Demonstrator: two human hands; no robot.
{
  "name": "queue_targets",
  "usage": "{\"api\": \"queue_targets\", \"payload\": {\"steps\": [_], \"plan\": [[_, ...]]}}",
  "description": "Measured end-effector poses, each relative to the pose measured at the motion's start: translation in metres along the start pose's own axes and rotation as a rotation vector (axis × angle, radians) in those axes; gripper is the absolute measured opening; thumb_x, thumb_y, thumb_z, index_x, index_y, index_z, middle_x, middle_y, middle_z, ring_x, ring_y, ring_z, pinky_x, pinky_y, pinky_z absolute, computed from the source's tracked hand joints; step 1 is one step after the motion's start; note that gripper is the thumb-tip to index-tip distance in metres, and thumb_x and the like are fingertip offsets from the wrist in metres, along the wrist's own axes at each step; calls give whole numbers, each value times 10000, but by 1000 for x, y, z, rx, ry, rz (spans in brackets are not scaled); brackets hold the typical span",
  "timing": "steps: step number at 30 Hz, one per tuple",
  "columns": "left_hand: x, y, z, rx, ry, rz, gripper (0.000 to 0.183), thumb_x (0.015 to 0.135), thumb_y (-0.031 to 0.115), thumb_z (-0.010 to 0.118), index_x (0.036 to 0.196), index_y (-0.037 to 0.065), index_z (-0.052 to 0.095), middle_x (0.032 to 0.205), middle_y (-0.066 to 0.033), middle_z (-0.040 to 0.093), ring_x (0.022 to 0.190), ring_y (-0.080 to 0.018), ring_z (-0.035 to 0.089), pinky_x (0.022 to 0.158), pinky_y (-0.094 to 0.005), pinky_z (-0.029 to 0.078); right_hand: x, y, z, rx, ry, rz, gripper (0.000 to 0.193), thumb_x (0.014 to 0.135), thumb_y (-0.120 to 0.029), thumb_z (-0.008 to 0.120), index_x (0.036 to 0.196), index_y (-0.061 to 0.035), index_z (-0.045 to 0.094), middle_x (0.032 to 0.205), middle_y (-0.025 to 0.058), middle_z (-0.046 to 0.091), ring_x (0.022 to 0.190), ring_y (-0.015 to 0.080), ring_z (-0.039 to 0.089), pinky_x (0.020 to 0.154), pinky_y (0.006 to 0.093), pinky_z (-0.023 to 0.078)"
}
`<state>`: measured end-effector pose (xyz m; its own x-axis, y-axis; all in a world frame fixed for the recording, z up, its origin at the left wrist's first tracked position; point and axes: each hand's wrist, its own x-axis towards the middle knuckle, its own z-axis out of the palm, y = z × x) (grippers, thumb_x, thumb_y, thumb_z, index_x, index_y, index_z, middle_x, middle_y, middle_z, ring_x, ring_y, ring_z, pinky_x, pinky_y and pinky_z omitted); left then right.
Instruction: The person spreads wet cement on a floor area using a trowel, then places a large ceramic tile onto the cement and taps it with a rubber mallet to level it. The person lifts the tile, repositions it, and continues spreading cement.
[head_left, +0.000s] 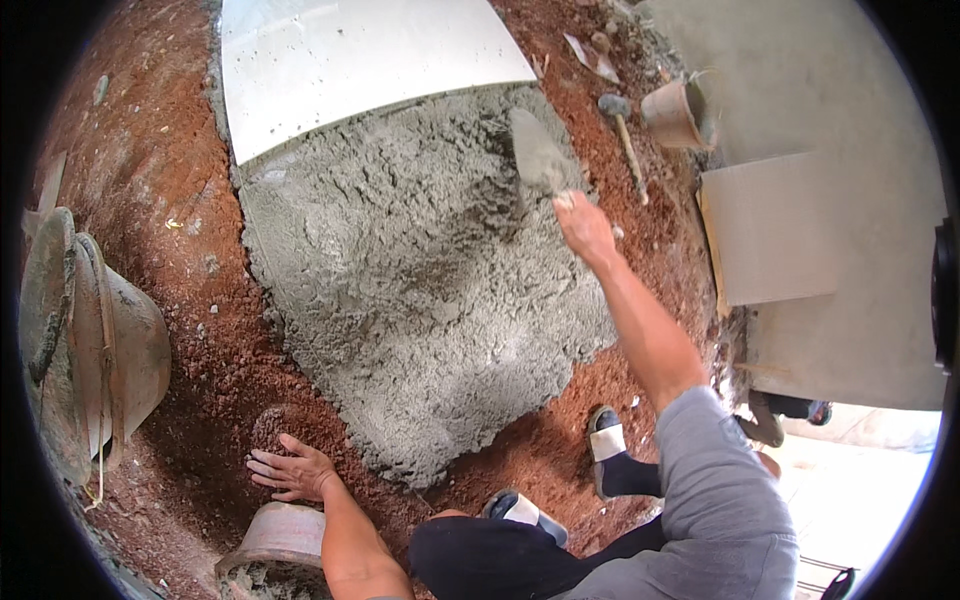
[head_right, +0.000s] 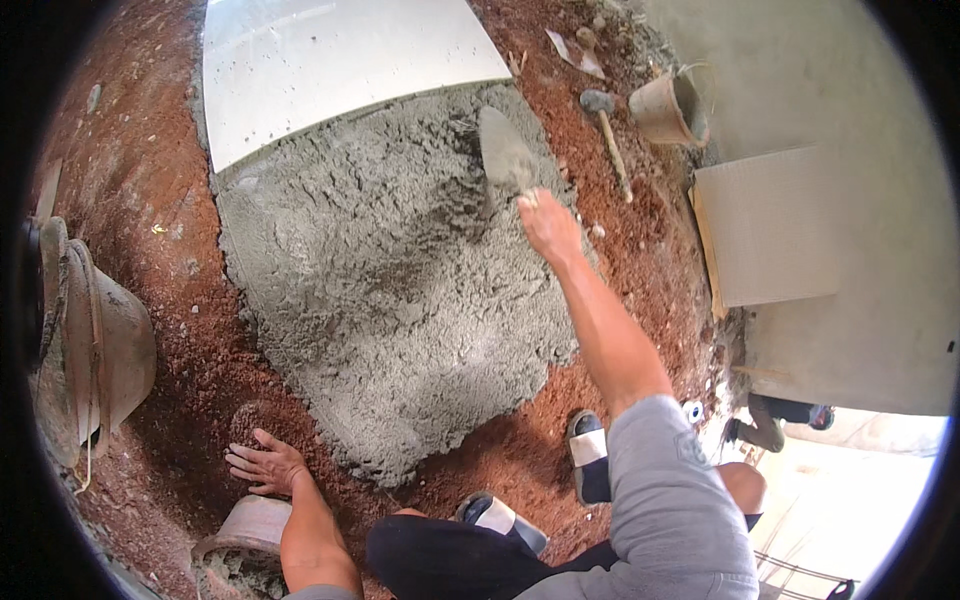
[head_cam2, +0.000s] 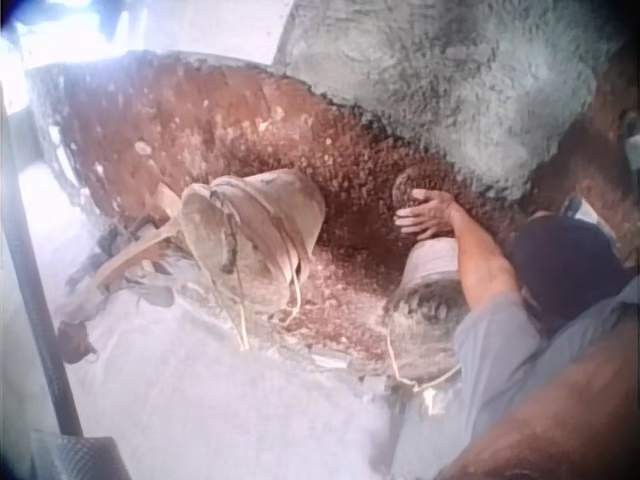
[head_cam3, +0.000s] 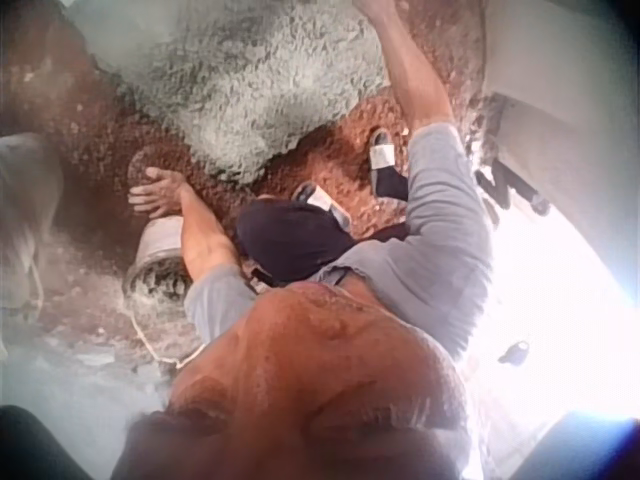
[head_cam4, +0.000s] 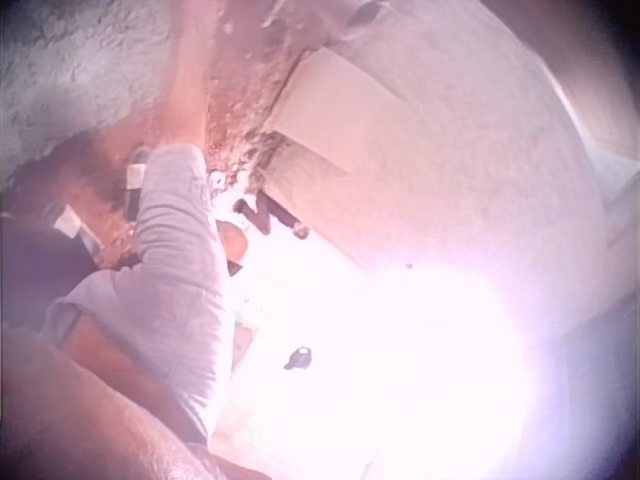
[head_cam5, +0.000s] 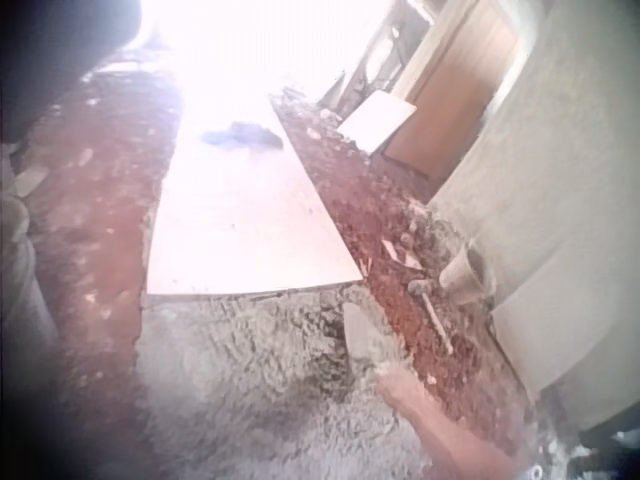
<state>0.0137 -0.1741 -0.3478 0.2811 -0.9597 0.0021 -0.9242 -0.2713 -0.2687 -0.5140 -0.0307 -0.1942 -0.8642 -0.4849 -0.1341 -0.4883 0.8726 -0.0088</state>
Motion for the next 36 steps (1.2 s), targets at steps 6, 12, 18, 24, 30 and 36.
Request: {"api": "queue_targets", "payload": {"steps": [6, 12, 18, 24, 30, 36], "plan": [[-1, 3, -3, -5, -20, 7, 692, 963, 609, 316, 1501, 177, 263, 1576, -45, 211, 1456, -287, 180, 1088, -633, 203, -53, -32, 5, 1200, -298, 608, 374, 992, -393, 443, 1120, -44, 488, 749, 85, 562, 509, 156, 561, 422, 309, 488], [-3, 3, -6, -39, 11, 12, 689, 967, 594, 313, 1504, 167, 247, 1579, -61, 196, 1457, -295, 172, 1091, -633, 198, -46, -172, 14, 1156, -550, 375, 405, 1018, -345, 406, 1201, 12, 462, 794, 106, 550, 527, 127, 552, 420, 250, 518], [-2, 3, -9, -50, 6, 17, 689, 968, 588, 319, 1506, 166, 238, 1579, -63, 192, 1458, -295, 168, 1096, -629, 193, -80, -192, -8, 1022, -558, 188, 388, 1014, -333, 397, 1197, 2, 465, 774, 72, 522, 533, 117, 532, 427, 239, 503], [-3, 2, -5, -33, 56, 19, 692, 962, 590, 335, 1509, 177, 233, 1585, -60, 180, 1459, -285, 171, 1095, -619, 203, -90, -194, 3, 1011, -585, 389, 372, 1030, -363, 360, 1127, -18, 459, 830, 116, 549, 647, 153, 586, 483, 287, 523], [-1, 3, -2, 10, 29, 14, 687, 961, 599, 334, 1500, 178, 270, 1574, -44, 225, 1451, -281, 202, 1081, -617, 229, -89, -201, 21, 243, -507, -387, 345, 1006, -356, 358, 1051, -41, 492, 874, 132, 628, 693, 240, 634, 560, 392, 547], [0, 1, 1, 31, 30, 11, 687, 962, 610, 327, 1495, 179, 282, 1567, -44, 238, 1448, -291, 208, 1079, -629, 230, 17, -53, -3, -53, -339, -98, 328, 1028, -384, 297, 1078, -155, 528, 786, 55, 599, 602, 151, 575, 516, 323, 534]]}}
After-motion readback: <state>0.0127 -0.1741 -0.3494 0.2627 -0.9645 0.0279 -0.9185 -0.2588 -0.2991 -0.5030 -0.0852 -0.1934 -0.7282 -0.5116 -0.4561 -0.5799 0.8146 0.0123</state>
